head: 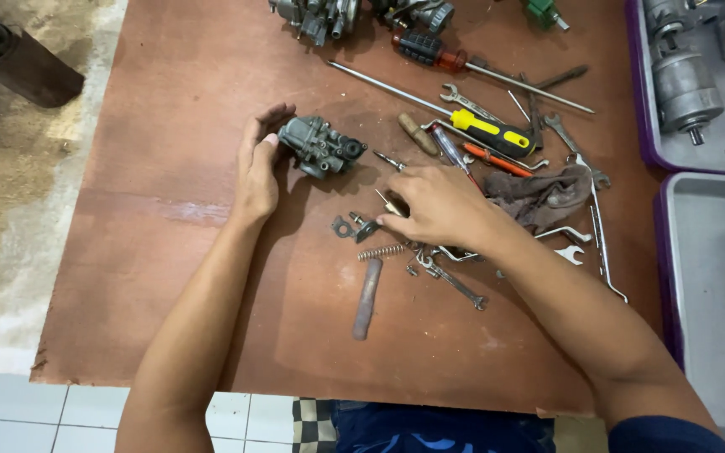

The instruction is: The person assembles a carburetor on a workbench, inserting a spring and a brass-colored pin into the body. They then place a small metal plate and a screw into the assembly, using a screwdriver to tighten the screw. Various tools and carburetor parts are visible on the table.

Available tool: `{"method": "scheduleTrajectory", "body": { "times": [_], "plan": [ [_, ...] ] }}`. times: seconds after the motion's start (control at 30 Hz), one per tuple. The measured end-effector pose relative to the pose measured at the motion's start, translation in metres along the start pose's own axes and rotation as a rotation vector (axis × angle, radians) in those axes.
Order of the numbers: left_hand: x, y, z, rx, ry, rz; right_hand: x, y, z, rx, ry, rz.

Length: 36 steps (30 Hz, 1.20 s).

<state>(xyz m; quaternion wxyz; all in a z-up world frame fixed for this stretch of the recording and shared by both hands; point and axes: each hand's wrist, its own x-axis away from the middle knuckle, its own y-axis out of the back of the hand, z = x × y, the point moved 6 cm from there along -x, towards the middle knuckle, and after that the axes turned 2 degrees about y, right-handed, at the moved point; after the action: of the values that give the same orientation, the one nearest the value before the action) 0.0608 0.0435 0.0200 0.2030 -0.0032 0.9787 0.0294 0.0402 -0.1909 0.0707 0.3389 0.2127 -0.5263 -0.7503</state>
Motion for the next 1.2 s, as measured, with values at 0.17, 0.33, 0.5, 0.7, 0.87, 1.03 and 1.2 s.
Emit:
{"method": "scheduleTrajectory", "body": {
  "times": [0.17, 0.33, 0.5, 0.7, 0.87, 1.03, 1.2],
  "plan": [
    [-0.001, 0.0, 0.011, 0.102, 0.013, -0.033, -0.014, -0.005, -0.021, -0.107, 0.047, -0.262],
    [-0.002, -0.001, 0.009, 0.113, 0.024, -0.03, -0.031, 0.006, -0.009, -0.226, 0.093, -0.361],
    [-0.002, -0.003, -0.006, -0.021, -0.033, 0.023, -0.042, -0.001, -0.01, -0.138, 0.215, -0.491],
    [0.0, -0.007, -0.012, -0.141, -0.084, 0.083, -0.049, 0.011, 0.005, -0.192, 0.234, -0.535],
    [-0.003, -0.003, -0.011, -0.112, -0.06, 0.113, -0.069, 0.01, 0.002, -0.238, 0.167, -0.531],
    [0.001, -0.005, -0.001, -0.177, 0.02, 0.102, -0.068, 0.027, 0.003, -0.303, 0.124, -0.474],
    [0.003, -0.004, 0.004, -0.188, 0.102, 0.055, -0.033, 0.049, -0.017, -0.193, 0.275, -0.329]
  ]
}}
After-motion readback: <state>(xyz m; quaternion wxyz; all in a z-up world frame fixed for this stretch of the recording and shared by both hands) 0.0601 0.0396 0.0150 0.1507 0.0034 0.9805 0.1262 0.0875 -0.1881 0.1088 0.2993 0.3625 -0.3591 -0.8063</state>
